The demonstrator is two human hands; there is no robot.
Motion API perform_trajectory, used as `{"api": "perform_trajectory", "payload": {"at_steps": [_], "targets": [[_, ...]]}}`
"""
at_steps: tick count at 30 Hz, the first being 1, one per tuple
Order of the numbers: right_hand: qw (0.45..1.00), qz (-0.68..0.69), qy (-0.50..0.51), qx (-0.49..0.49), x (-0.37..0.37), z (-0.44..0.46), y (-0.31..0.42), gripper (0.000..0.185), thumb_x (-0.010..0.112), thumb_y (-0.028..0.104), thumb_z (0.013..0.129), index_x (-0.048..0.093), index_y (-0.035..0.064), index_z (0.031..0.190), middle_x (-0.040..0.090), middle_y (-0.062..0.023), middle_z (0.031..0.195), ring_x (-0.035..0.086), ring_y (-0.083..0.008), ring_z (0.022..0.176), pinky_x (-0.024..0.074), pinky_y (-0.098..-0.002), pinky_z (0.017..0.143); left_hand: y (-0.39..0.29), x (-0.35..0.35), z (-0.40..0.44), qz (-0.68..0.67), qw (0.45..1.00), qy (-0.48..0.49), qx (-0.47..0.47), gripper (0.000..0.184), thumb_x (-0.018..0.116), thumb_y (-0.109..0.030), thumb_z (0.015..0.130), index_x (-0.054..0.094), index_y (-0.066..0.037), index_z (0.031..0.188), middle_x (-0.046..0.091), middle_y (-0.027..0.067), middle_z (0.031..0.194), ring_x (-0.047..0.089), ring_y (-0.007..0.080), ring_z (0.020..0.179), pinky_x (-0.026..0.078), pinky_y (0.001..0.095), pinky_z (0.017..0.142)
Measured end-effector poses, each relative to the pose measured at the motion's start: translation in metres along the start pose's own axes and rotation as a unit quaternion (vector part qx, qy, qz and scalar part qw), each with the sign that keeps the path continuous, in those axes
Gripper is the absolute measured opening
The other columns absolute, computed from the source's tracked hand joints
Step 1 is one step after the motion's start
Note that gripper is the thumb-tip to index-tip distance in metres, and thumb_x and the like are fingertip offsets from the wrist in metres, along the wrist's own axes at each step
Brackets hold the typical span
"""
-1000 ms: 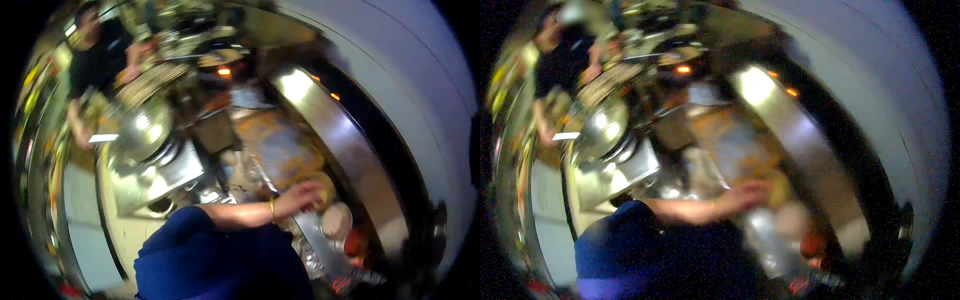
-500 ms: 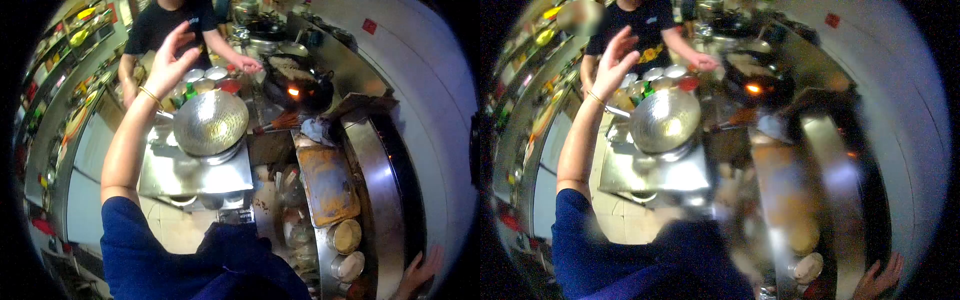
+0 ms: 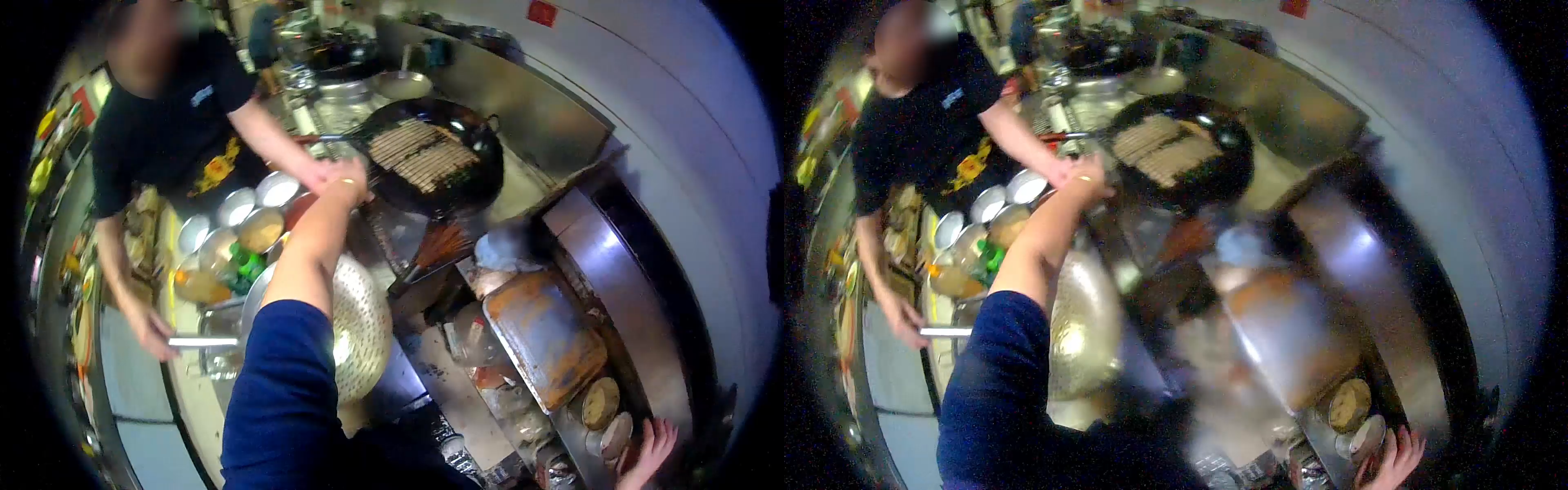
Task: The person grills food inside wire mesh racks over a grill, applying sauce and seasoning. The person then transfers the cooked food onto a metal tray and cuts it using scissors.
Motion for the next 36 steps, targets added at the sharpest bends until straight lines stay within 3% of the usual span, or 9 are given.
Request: {"api": "perform_trajectory", "payload": {"at_steps": [2, 5, 7, 8, 9, 18, 23, 27, 36], "targets": [[1.0, -0.012, 0.007, 0.018, -0.024, -0.01, 0.006, 0.043, 0.057, 0.036, 0.086, 0.058, 0.0077, 0.118, 0.056, -0.0164, 0.12, 0.049, -0.0375, 0.116, 0.0357, -0.0526, 0.099, -0.002, 0.032, 0.038, 0.123, 0.992, -0.006, 0.028, 0.091, 0.07, -0.044, 0.075, 0.027, -0.001, 0.142, 0.033, 0.0167, 0.146, 0.026, 0.0306, 0.138, 0.01, 0.06, 0.11], [0.997, -0.013, 0.038, 0.063, -0.034, -0.026, 0.013, 0.038, 0.051, 0.032, 0.089, 0.058, 0.0073, 0.118, 0.057, -0.0156, 0.118, 0.051, -0.0373, 0.11, 0.0385, -0.0508, 0.095, -0.009, 0.047, 0.065, 0.101, 0.993, -0.009, 0.056, 0.035, 0.053, -0.03, 0.083, 0.069, -0.006, 0.102, 0.065, 0.0104, 0.114, 0.058, 0.0278, 0.113, 0.009, 0.0611, 0.109], [0.997, -0.057, 0.012, 0.044, -0.033, -0.033, 0.02, 0.03, 0.055, 0.023, 0.09, 0.059, 0.0062, 0.114, 0.061, -0.0142, 0.108, 0.058, -0.0301, 0.096, 0.0465, -0.0443, 0.083, -0.008, 0.028, 0.046, 0.007, 0.998, -0.033, 0.044, 0.039, 0.053, -0.031, 0.082, 0.067, -0.004, 0.104, 0.065, 0.0174, 0.108, 0.06, 0.0325, 0.107, 0.03, 0.054, 0.102], [0.981, -0.002, 0.104, 0.164, -0.005, -0.074, 0.013, 0.046, 0.058, 0.012, 0.07, 0.052, -0.0019, 0.114, 0.049, -0.0219, 0.121, 0.042, -0.043, 0.118, 0.0266, -0.0575, 0.104, -0.01, 0.01, 0.028, -0.096, 0.995, -0.032, 0.009, 0.041, 0.054, -0.033, 0.079, 0.068, -0.002, 0.101, 0.066, 0.0195, 0.104, 0.061, 0.0353, 0.103, 0.044, 0.0459, 0.09], [0.985, -0.016, 0.091, 0.147, 0.011, -0.09, 0.005, 0.046, 0.059, 0.011, 0.068, 0.053, -0.0015, 0.112, 0.05, -0.0211, 0.12, 0.043, -0.0424, 0.117, 0.0278, -0.0568, 0.104, -0.009, 0.002, 0.024, -0.086, 0.995, -0.057, 0.016, 0.041, 0.054, -0.032, 0.076, 0.067, 0.0, 0.099, 0.065, 0.022, 0.102, 0.062, 0.0365, 0.099, 0.05, 0.0414, 0.081], [0.951, 0.092, 0.194, 0.224, 0.055, -0.111, 0.032, 0.044, 0.068, 0.012, 0.062, 0.058, 0.0082, 0.105, 0.054, -0.0116, 0.111, 0.048, -0.0337, 0.11, 0.0316, -0.0531, 0.102, 0.083, -0.008, 0.071, -0.16, 0.955, -0.204, 0.145, 0.032, 0.057, -0.022, 0.084, 0.057, 0.004, 0.103, 0.064, 0.0184, 0.082, 0.063, 0.0316, 0.079, 0.048, 0.0401, 0.072], [0.953, 0.13, 0.173, 0.213, 0.071, -0.148, 0.019, 0.04, 0.071, 0.015, 0.064, 0.061, 0.0101, 0.102, 0.055, -0.009, 0.109, 0.048, -0.0308, 0.112, 0.0327, -0.0524, 0.101, 0.118, -0.058, 0.1, -0.287, 0.934, -0.17, 0.131, 0.044, 0.054, -0.003, 0.083, 0.045, 0.009, 0.124, 0.057, 0.0193, 0.112, 0.056, 0.0217, 0.1, 0.043, 0.0297, 0.087], [0.951, 0.197, 0.079, 0.223, 0.085, -0.166, -0.024, 0.036, 0.07, 0.016, 0.065, 0.064, 0.0113, 0.101, 0.056, -0.0082, 0.109, 0.048, -0.03, 0.113, 0.0324, -0.0529, 0.102, 0.079, -0.114, 0.082, -0.205, 0.862, -0.395, 0.244, 0.053, 0.057, -0.002, 0.079, 0.041, 0.01, 0.128, 0.053, 0.0171, 0.121, 0.052, 0.0222, 0.109, 0.041, 0.0293, 0.093], [0.918, 0.233, -0.212, 0.239, 0.124, -0.183, -0.212, 0.036, 0.07, 0.015, 0.067, 0.064, 0.0111, 0.103, 0.056, -0.007, 0.115, 0.049, -0.0322, 0.114, 0.0342, -0.0518, 0.101, -0.332, -0.14, -0.236, -0.578, 0.74, -0.04, 0.341, 0.046, 0.066, -0.005, 0.071, 0.051, 0.0, 0.114, 0.058, 0.0072, 0.098, 0.055, 0.0159, 0.086, 0.048, 0.0291, 0.07]]}}
Point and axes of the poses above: each hand's wrist, its own z-axis towards the middle knuckle, its own x-axis out of the palm, y = z × x, the point moved 1 cm from there along z, towards the middle knuckle
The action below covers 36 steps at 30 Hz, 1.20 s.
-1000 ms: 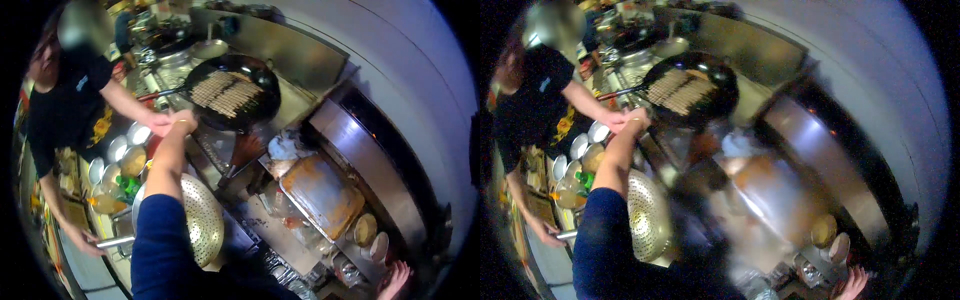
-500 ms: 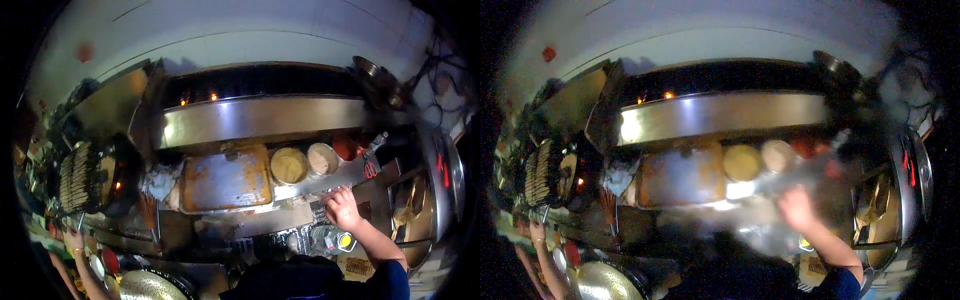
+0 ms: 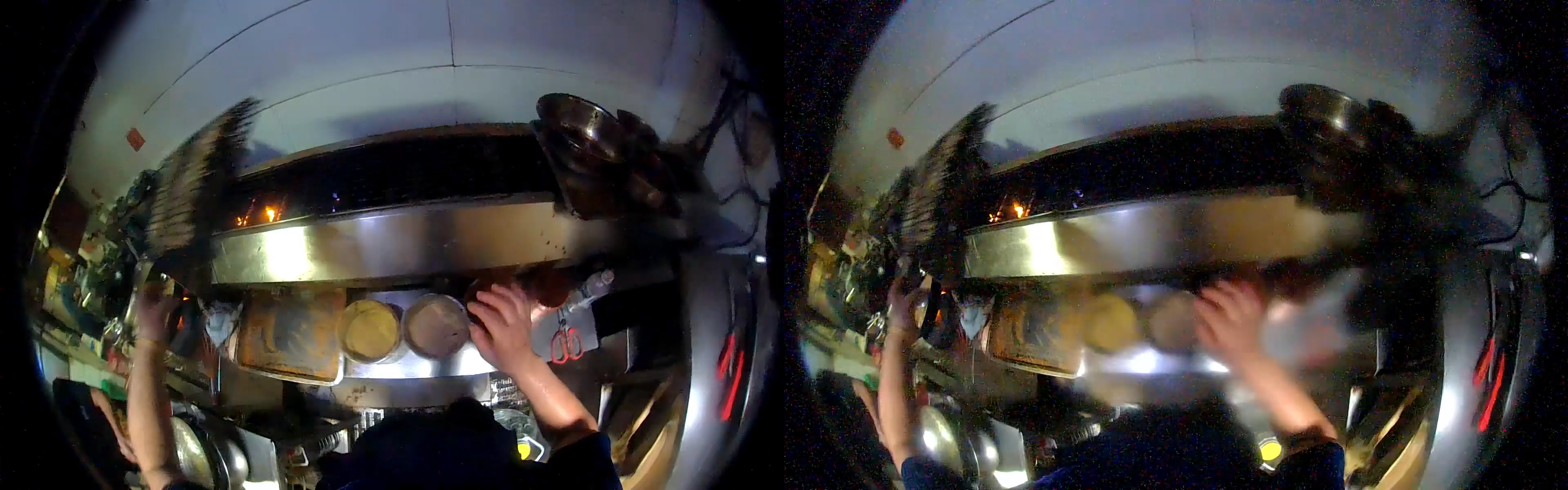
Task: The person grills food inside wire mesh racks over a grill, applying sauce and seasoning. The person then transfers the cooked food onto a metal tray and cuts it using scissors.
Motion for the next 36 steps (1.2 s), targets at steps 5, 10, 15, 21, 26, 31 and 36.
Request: {"api": "perform_trajectory", "payload": {"at_steps": [5, 10, 15, 21, 26, 31, 36], "targets": [[0.997, 0.05, -0.066, 0.014, -0.045, 0.031, -0.057, 0.033, 0.068, 0.012, 0.069, 0.064, 0.0086, 0.102, 0.056, -0.0087, 0.115, 0.049, -0.0329, 0.113, 0.0378, -0.0498, 0.097, -0.053, 0.252, -0.03, 0.038, 0.995, 0.06, -0.064, 0.044, 0.069, 0.0, 0.063, 0.054, -0.001, 0.105, 0.055, 0.0037, 0.085, 0.053, 0.0128, 0.072, 0.046, 0.028, 0.06], [0.992, -0.002, -0.111, 0.054, -0.088, 0.044, -0.11, 0.031, 0.067, 0.011, 0.07, 0.064, 0.0082, 0.101, 0.057, -0.0097, 0.115, 0.051, -0.0328, 0.11, 0.0396, -0.047, 0.095, -0.045, 0.386, -0.025, 0.062, 0.985, 0.158, -0.017, 0.042, 0.072, -0.006, 0.059, 0.057, 0.0, 0.097, 0.054, 0.0018, 0.07, 0.05, 0.0117, 0.062, 0.043, 0.0266, 0.055], [0.972, -0.049, -0.211, 0.091, -0.135, 0.091, -0.151, 0.028, 0.064, 0.019, 0.077, 0.064, 0.0079, 0.103, 0.059, -0.0105, 0.112, 0.053, -0.0318, 0.105, 0.0396, -0.0431, 0.094, -0.043, 0.447, -0.03, 0.08, 0.962, 0.257, -0.045, 0.058, 0.074, -0.001, 0.057, 0.049, -0.002, 0.11, 0.051, 0.0038, 0.069, 0.05, 0.0142, 0.061, 0.044, 0.0305, 0.053], [0.954, -0.094, -0.237, 0.157, -0.211, 0.202, -0.279, 0.021, 0.062, 0.02, 0.085, 0.066, 0.0039, 0.099, 0.066, -0.0116, 0.093, 0.064, -0.0212, 0.082, 0.0506, -0.0325, 0.074, -0.091, 0.464, -0.074, 0.093, 0.928, 0.343, -0.108, 0.081, 0.075, 0.003, 0.061, 0.032, -0.003, 0.13, 0.057, 0.0154, 0.097, 0.06, 0.0212, 0.075, 0.053, 0.0326, 0.059], [0.916, -0.308, 0.062, 0.25, -0.288, 0.222, -0.396, 0.027, 0.064, 0.029, 0.08, 0.068, 0.0051, 0.092, 0.068, -0.0107, 0.088, 0.065, -0.0268, 0.082, 0.0497, -0.0366, 0.076, -0.119, 0.46, -0.092, 0.031, 0.914, 0.394, -0.095, 0.093, 0.071, 0.007, 0.065, 0.018, -0.011, 0.14, 0.055, 0.0195, 0.109, 0.063, 0.0201, 0.069, 0.054, 0.0312, 0.058], [0.925, -0.225, 0.134, 0.275, -0.25, 0.232, -0.47, 0.031, 0.068, 0.03, 0.076, 0.067, 0.0028, 0.091, 0.067, -0.0165, 0.092, 0.063, -0.0278, 0.088, 0.0497, -0.0386, 0.076, -0.111, 0.47, -0.104, 0.04, 0.945, 0.32, -0.05, 0.086, 0.07, 0.004, 0.068, 0.023, -0.011, 0.138, 0.054, 0.0156, 0.1, 0.06, 0.0181, 0.078, 0.054, 0.0306, 0.059], [0.935, -0.187, 0.198, 0.227, -0.19, 0.262, -0.519, 0.032, 0.069, 0.029, 0.073, 0.067, 0.0032, 0.091, 0.067, -0.0154, 0.088, 0.064, -0.0243, 0.081, 0.0501, -0.0363, 0.073, -0.147, 0.484, -0.136, -0.055, 0.949, 0.257, -0.174, 0.083, 0.071, 0.003, 0.071, 0.024, -0.011, 0.138, 0.052, 0.0135, 0.103, 0.058, 0.0166, 0.077, 0.052, 0.0295, 0.06]]}}
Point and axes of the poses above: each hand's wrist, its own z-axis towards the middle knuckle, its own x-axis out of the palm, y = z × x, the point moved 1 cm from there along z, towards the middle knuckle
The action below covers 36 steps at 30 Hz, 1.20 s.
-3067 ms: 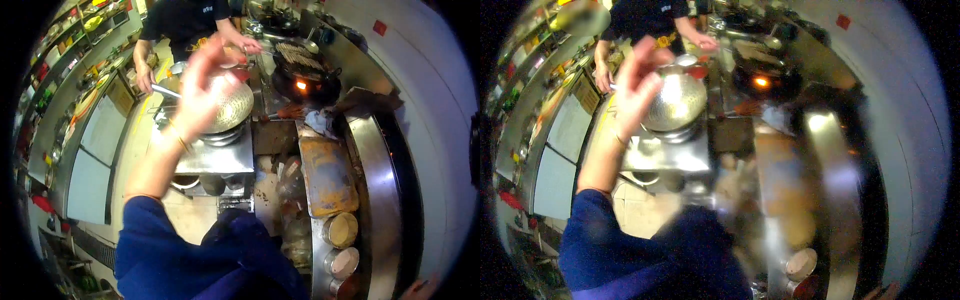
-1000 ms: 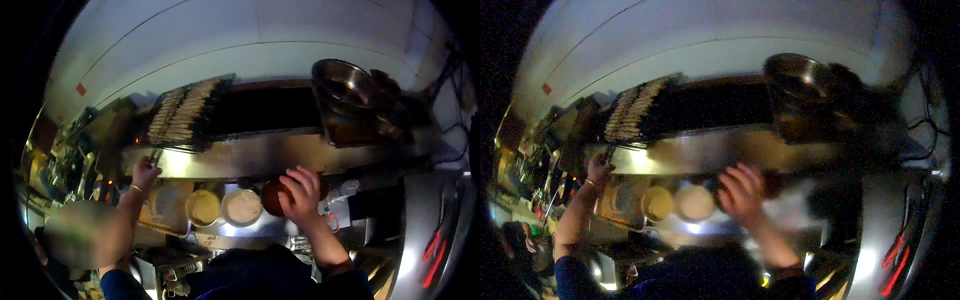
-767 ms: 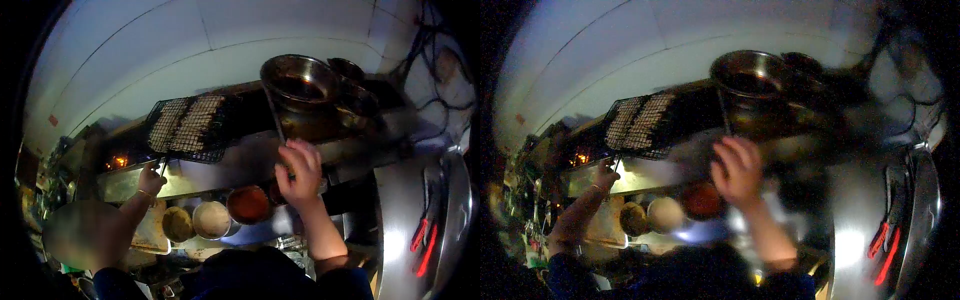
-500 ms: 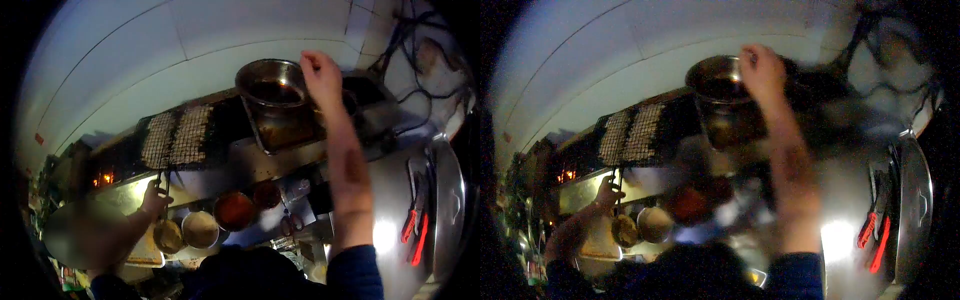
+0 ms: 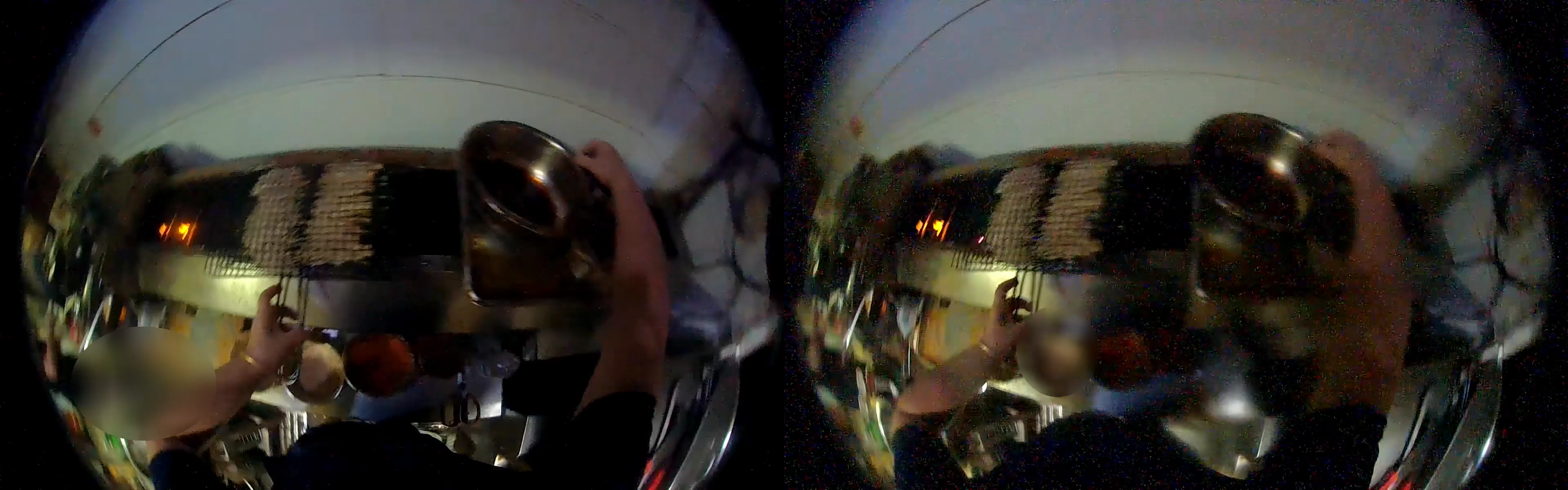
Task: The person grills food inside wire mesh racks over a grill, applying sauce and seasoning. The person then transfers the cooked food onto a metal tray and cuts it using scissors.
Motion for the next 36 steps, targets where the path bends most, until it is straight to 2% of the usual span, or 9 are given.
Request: {"api": "perform_trajectory", "payload": {"at_steps": [4, 7, 9, 13, 20, 22, 25, 32, 36], "targets": [[0.959, -0.144, -0.236, -0.063, 0.028, 0.036, -0.085, 0.03, 0.068, 0.027, 0.073, 0.063, 0.0024, 0.089, 0.065, -0.014, 0.085, 0.063, -0.0287, 0.081, 0.0491, -0.0409, 0.074, 0.021, -0.02, 0.028, 0.044, 0.997, 0.055, 0.024, 0.081, 0.072, 0.001, 0.071, 0.023, -0.005, 0.135, 0.05, 0.0159, 0.115, 0.06, 0.0208, 0.087, 0.054, 0.031, 0.065], [0.99, -0.091, -0.034, 0.098, -0.012, 0.008, -0.029, 0.036, 0.067, 0.028, 0.074, 0.062, 0.0019, 0.099, 0.065, -0.0174, 0.095, 0.062, -0.0322, 0.088, 0.0486, -0.0418, 0.079, 0.03, -0.04, 0.036, 0.013, 0.998, 0.049, -0.022, 0.074, 0.076, -0.003, 0.069, 0.029, -0.001, 0.127, 0.051, 0.0168, 0.115, 0.059, 0.0243, 0.096, 0.054, 0.0338, 0.07], [0.998, 0.017, 0.056, -0.017, -0.013, 0.003, -0.069, 0.042, 0.066, 0.031, 0.076, 0.062, 0.0009, 0.104, 0.064, -0.0205, 0.102, 0.061, -0.0356, 0.096, 0.0474, -0.0415, 0.084, 0.017, -0.053, 0.042, 0.092, 0.993, 0.047, -0.052, 0.065, 0.079, -0.009, 0.067, 0.038, 0.0, 0.116, 0.053, 0.0163, 0.113, 0.056, 0.0261, 0.103, 0.053, 0.0373, 0.079], [0.964, -0.183, -0.166, 0.098, -0.002, 0.014, -0.153, 0.042, 0.062, 0.033, 0.077, 0.063, 0.0006, 0.105, 0.066, -0.0185, 0.098, 0.062, -0.0383, 0.092, 0.0481, -0.0417, 0.083, 0.003, -0.084, 0.039, 0.206, 0.974, 0.09, -0.008, 0.056, 0.082, -0.014, 0.067, 0.044, -0.006, 0.107, 0.05, 0.0103, 0.108, 0.054, 0.0212, 0.098, 0.049, 0.0364, 0.082], [0.849, 0.389, -0.302, 0.191, -0.084, -0.061, -0.132, 0.019, 0.06, 0.025, 0.084, 0.058, 0.0055, 0.085, 0.057, -0.0058, 0.067, 0.055, -0.017, 0.056, 0.0465, -0.0289, 0.048, -0.069, -0.04, -0.006, -0.43, 0.882, 0.095, -0.171, 0.048, 0.057, -0.029, 0.086, 0.045, -0.001, 0.123, 0.06, 0.0166, 0.101, 0.062, 0.0245, 0.074, 0.053, 0.0322, 0.056], [0.759, 0.535, -0.351, 0.121, -0.082, -0.08, -0.117, 0.019, 0.06, 0.022, 0.084, 0.057, 0.0042, 0.091, 0.058, -0.0069, 0.073, 0.057, -0.0185, 0.06, 0.0489, -0.0301, 0.051, -0.037, -0.043, -0.009, -0.542, 0.804, 0.212, -0.119, 0.056, 0.056, -0.029, 0.086, 0.042, 0.001, 0.13, 0.062, 0.0139, 0.098, 0.062, 0.0258, 0.086, 0.053, 0.037, 0.073], [0.682, 0.605, -0.373, 0.171, -0.068, -0.107, -0.096, 0.021, 0.061, 0.021, 0.085, 0.056, 0.0024, 0.093, 0.057, -0.0099, 0.086, 0.058, -0.02, 0.07, 0.0516, -0.0321, 0.056, -0.017, -0.045, -0.004, -0.487, 0.847, 0.181, -0.118, 0.053, 0.049, -0.032, 0.092, 0.038, -0.001, 0.134, 0.062, 0.0107, 0.084, 0.053, 0.0158, 0.058, 0.044, 0.0268, 0.046], [0.703, 0.559, -0.365, 0.244, -0.053, -0.145, -0.188, 0.029, 0.052, 0.033, 0.093, 0.058, 0.008, 0.079, 0.054, -0.0017, 0.066, 0.05, -0.0117, 0.056, 0.0416, -0.0248, 0.049, 0.001, -0.061, 0.012, -0.463, 0.824, 0.312, -0.096, 0.062, 0.052, -0.038, 0.093, 0.032, -0.002, 0.139, 0.062, 0.0108, 0.09, 0.061, 0.0178, 0.08, 0.049, 0.0273, 0.068], [0.753, 0.593, -0.261, 0.118, -0.089, -0.127, -0.07, 0.022, 0.053, 0.029, 0.092, 0.058, 0.0093, 0.085, 0.051, 0.0028, 0.063, 0.047, -0.008, 0.052, 0.0377, -0.0237, 0.044, 0.014, -0.065, 0.027, -0.47, 0.816, 0.272, -0.199, 0.065, 0.046, -0.054, 0.091, 0.038, -0.008, 0.136, 0.063, 0.0096, 0.085, 0.063, 0.0213, 0.076, 0.051, 0.0318, 0.065]]}}
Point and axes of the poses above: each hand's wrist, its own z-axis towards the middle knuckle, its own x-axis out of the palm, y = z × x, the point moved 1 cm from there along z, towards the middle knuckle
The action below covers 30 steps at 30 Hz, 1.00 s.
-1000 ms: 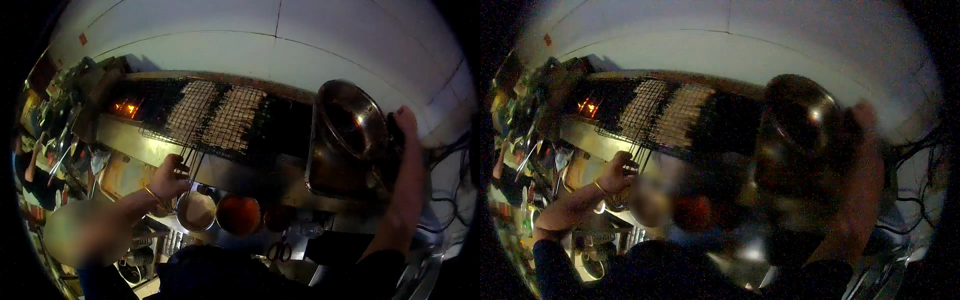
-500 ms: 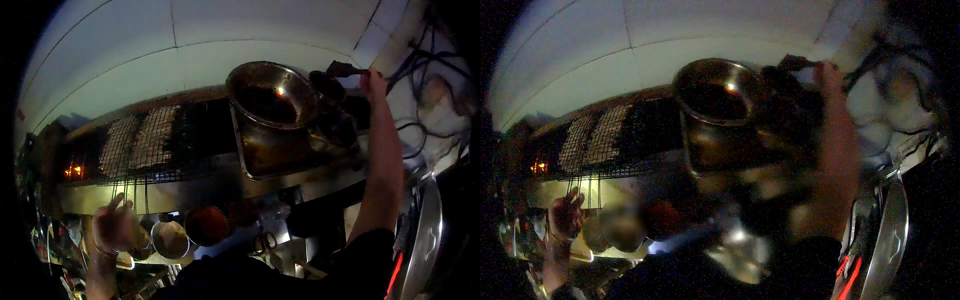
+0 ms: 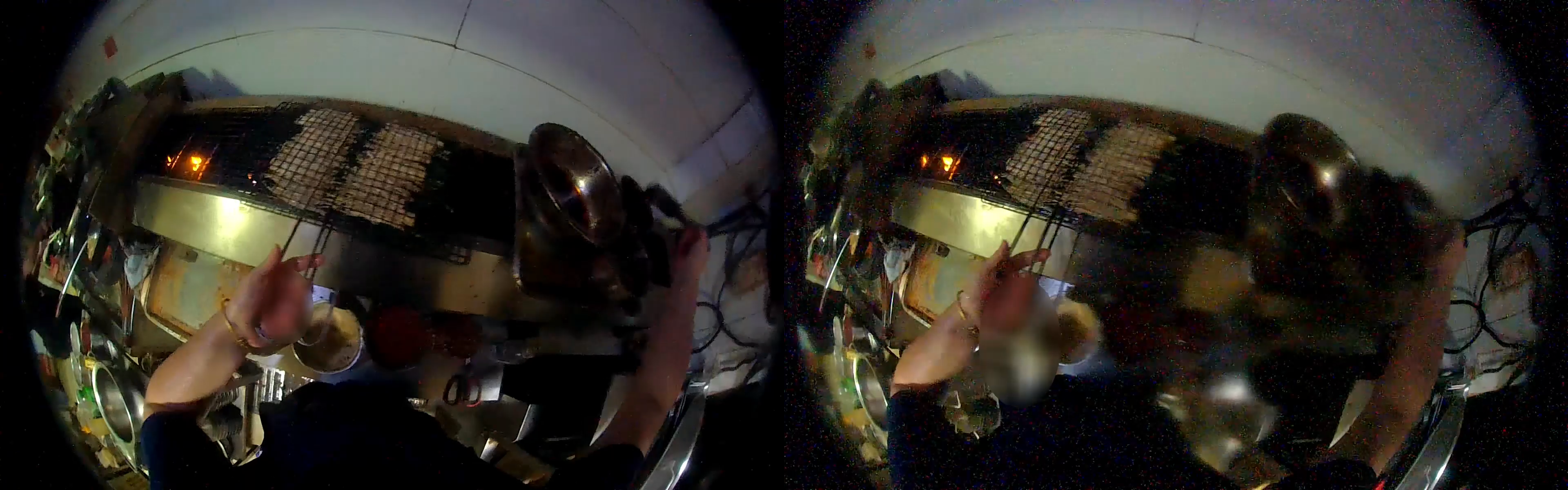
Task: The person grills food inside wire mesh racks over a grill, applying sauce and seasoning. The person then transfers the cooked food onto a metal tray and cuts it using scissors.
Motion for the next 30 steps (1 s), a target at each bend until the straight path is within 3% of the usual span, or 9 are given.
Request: {"api": "perform_trajectory", "payload": {"at_steps": [2, 6, 9, 13, 17, 22, 25, 28, 30], "targets": [[0.996, -0.005, -0.094, -0.004, 0.062, 0.004, 0.02, 0.019, 0.054, 0.027, 0.092, 0.058, 0.0105, 0.084, 0.05, 0.0036, 0.063, 0.045, -0.0078, 0.051, 0.037, -0.0225, 0.043, 0.003, 0.001, 0.002, -0.049, 0.999, 0.005, -0.009, 0.064, 0.044, -0.057, 0.091, 0.04, -0.009, 0.134, 0.063, 0.0098, 0.085, 0.064, 0.0232, 0.077, 0.052, 0.0342, 0.066], [0.989, 0.089, 0.02, 0.12, 0.304, -0.156, 0.023, 0.014, 0.059, 0.024, 0.088, 0.055, 0.0125, 0.081, 0.052, 0.0024, 0.066, 0.044, -0.0078, 0.05, 0.0374, -0.0203, 0.042, 0.011, 0.003, 0.003, -0.117, 0.992, 0.033, -0.031, 0.062, 0.043, -0.058, 0.091, 0.046, -0.01, 0.128, 0.064, 0.0092, 0.088, 0.064, 0.0267, 0.083, 0.053, 0.0413, 0.071], [0.975, -0.117, 0.114, 0.152, 0.393, -0.215, -0.042, 0.016, 0.066, 0.019, 0.08, 0.06, 0.0052, 0.078, 0.055, -0.0057, 0.065, 0.048, -0.012, 0.048, 0.0374, -0.0237, 0.041, 0.014, -0.016, 0.01, -0.143, 0.984, 0.098, -0.047, 0.061, 0.043, -0.058, 0.09, 0.051, -0.009, 0.125, 0.065, 0.0109, 0.092, 0.061, 0.0295, 0.089, 0.049, 0.0452, 0.076], [0.986, -0.092, 0.046, 0.128, 0.419, -0.185, -0.06, 0.022, 0.067, 0.018, 0.075, 0.058, -0.0012, 0.071, 0.053, -0.008, 0.057, 0.046, -0.0144, 0.043, 0.0363, -0.0278, 0.038, 0.016, -0.017, 0.013, -0.149, 0.981, 0.119, -0.043, 0.063, 0.042, -0.061, 0.089, 0.052, -0.01, 0.125, 0.062, 0.0076, 0.083, 0.057, 0.0215, 0.074, 0.046, 0.0352, 0.064], [0.971, -0.216, 0.04, 0.097, 0.435, -0.165, -0.084, 0.02, 0.066, 0.019, 0.076, 0.058, 0.0018, 0.069, 0.055, -0.009, 0.058, 0.048, -0.0157, 0.043, 0.0368, -0.028, 0.038, 0.013, -0.016, 0.012, -0.126, 0.985, 0.11, -0.039, 0.058, 0.034, -0.058, 0.093, 0.045, -0.012, 0.128, 0.061, 0.0081, 0.096, 0.061, 0.0221, 0.09, 0.051, 0.0387, 0.077], [0.953, -0.296, 0.058, 0.034, 0.474, -0.159, -0.079, 0.02, 0.065, 0.019, 0.076, 0.059, 0.0015, 0.069, 0.055, -0.0076, 0.058, 0.048, -0.0151, 0.044, 0.0364, -0.0277, 0.038, 0.027, -0.04, 0.032, -0.275, 0.905, 0.319, -0.058, 0.061, 0.031, -0.059, 0.094, 0.042, -0.011, 0.129, 0.059, 0.0102, 0.092, 0.059, 0.0249, 0.085, 0.049, 0.0397, 0.079], [0.975, -0.205, 0.082, 0.008, 0.497, -0.154, -0.066, 0.022, 0.065, 0.02, 0.077, 0.056, 0.0006, 0.072, 0.054, -0.007, 0.058, 0.048, -0.0138, 0.044, 0.0351, -0.0265, 0.038, 0.012, -0.02, 0.016, -0.136, 0.973, 0.179, -0.047, 0.061, 0.031, -0.059, 0.093, 0.041, -0.011, 0.13, 0.059, 0.0113, 0.092, 0.059, 0.0265, 0.085, 0.048, 0.041, 0.079], [0.98, -0.094, 0.151, 0.091, 0.534, -0.207, -0.051, 0.022, 0.064, 0.02, 0.077, 0.056, 0.0002, 0.072, 0.055, -0.0069, 0.058, 0.047, -0.0129, 0.044, 0.0343, -0.0257, 0.039, -0.001, 0.0, 0.004, -0.066, 0.996, 0.024, -0.056, 0.066, 0.033, -0.068, 0.088, 0.049, -0.014, 0.124, 0.055, 0.0035, 0.078, 0.048, 0.0164, 0.063, 0.038, 0.0302, 0.056], [0.951, -0.252, 0.141, 0.108, 0.569, -0.262, -0.064, 0.022, 0.062, 0.019, 0.079, 0.057, -0.0007, 0.072, 0.055, -0.0069, 0.059, 0.047, -0.013, 0.044, 0.0355, -0.0261, 0.039, 0.003, 0.004, 0.003, -0.086, 0.994, 0.009, -0.062, 0.069, 0.034, -0.072, 0.085, 0.053, -0.016, 0.12, 0.053, -0.0005, 0.071, 0.043, 0.0115, 0.052, 0.033, 0.0249, 0.044]]}}
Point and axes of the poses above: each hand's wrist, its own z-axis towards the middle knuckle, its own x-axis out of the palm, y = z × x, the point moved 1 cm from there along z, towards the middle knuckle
